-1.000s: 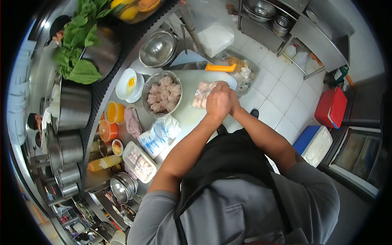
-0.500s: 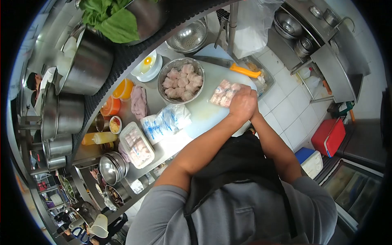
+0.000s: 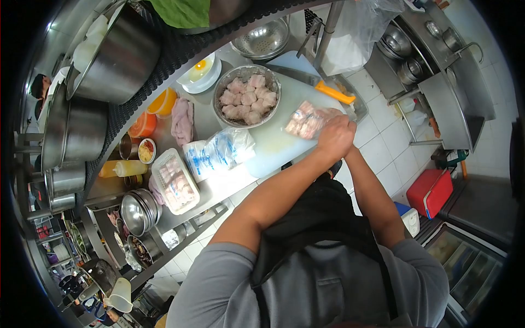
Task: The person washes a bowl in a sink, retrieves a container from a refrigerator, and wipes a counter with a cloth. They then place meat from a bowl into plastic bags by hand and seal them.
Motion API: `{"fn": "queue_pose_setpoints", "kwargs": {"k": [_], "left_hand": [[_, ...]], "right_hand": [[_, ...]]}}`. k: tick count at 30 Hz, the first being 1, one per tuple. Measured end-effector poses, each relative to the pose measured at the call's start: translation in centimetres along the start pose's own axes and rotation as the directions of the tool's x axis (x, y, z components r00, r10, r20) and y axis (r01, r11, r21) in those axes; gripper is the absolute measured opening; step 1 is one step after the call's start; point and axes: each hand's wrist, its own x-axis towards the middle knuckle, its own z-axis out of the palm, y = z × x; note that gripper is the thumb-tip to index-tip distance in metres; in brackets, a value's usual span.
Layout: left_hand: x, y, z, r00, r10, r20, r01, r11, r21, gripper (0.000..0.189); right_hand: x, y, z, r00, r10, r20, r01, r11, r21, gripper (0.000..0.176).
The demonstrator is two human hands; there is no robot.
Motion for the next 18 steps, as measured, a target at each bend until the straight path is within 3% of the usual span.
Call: {"fn": "queue_pose_setpoints", "kwargs": {"k": [18], "left_hand": [[-0.2,-0.1,0.2,0.999,-0.029,-0.024,0.028,0.999,-0.041,0.007]], "right_hand": [[0.2,-0.1,0.3,0.997,-0.022,0.079,0.026,0.999,-0.048,0.029]]}}
